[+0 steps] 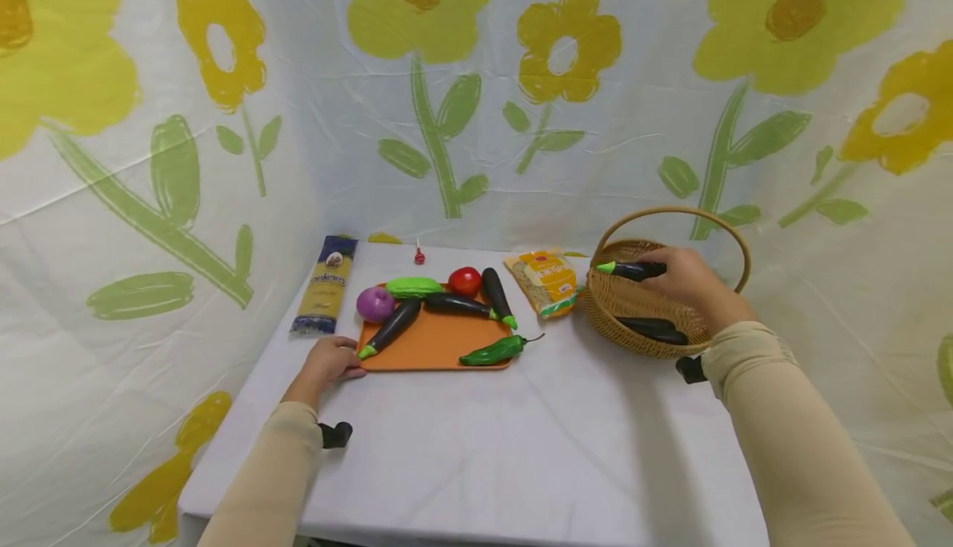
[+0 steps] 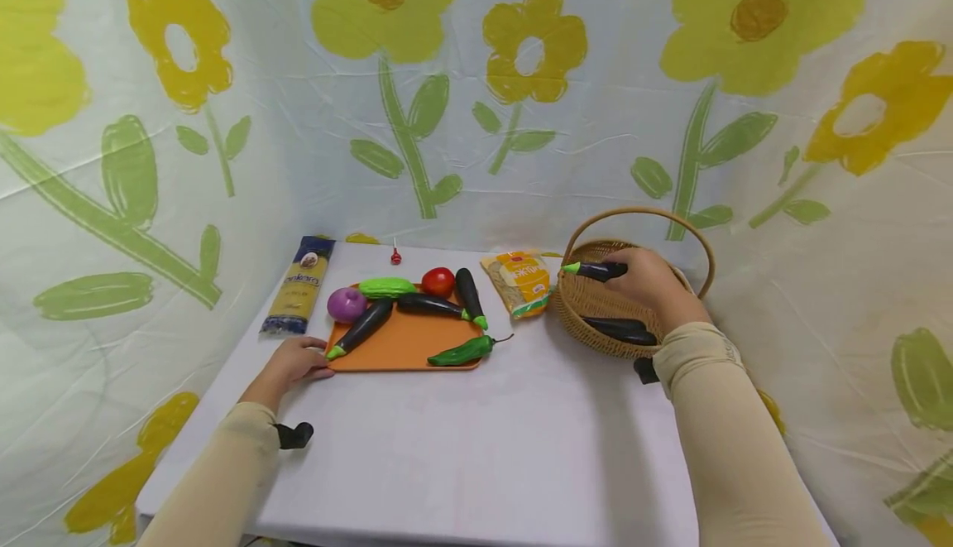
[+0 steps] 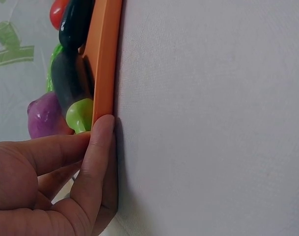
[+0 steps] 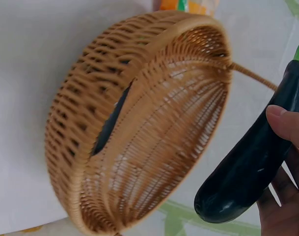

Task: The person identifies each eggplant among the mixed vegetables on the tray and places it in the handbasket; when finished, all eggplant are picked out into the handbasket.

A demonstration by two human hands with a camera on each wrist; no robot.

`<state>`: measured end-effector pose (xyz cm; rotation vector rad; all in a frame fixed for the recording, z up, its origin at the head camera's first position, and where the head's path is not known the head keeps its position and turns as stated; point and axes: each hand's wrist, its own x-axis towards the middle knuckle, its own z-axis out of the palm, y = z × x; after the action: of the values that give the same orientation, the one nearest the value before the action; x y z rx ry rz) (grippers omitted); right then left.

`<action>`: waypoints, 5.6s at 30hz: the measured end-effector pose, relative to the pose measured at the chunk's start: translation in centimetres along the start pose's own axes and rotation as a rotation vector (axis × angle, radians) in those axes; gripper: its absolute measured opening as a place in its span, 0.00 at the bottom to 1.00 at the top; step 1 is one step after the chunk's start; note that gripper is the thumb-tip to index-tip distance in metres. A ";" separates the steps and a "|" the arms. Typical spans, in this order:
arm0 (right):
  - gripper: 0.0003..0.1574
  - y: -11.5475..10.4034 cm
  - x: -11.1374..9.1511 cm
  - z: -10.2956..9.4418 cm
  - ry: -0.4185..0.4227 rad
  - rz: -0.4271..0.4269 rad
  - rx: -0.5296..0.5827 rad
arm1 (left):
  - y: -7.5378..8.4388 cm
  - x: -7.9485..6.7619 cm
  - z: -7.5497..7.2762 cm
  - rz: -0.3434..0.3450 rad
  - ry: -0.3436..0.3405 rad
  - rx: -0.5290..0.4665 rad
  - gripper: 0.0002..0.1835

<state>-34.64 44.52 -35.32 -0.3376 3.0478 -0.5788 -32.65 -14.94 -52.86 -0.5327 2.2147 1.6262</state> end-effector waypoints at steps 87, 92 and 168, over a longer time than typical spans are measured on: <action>0.31 -5.1 3.3 0.5 -0.055 -0.075 0.076 | 0.0 0.1 -0.4 0.005 -0.002 -0.017 0.27; 0.30 -7.2 4.5 1.2 -0.071 -0.070 0.074 | -0.1 0.4 -0.3 0.011 0.020 -0.008 0.27; 0.27 -28.6 15.8 24.0 -0.389 -0.341 0.162 | 0.6 1.3 1.4 0.027 0.077 -0.065 0.22</action>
<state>-42.65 6.47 -46.93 -0.8605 2.5667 -0.6732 -34.04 -13.53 -53.37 -0.5949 2.2398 1.7237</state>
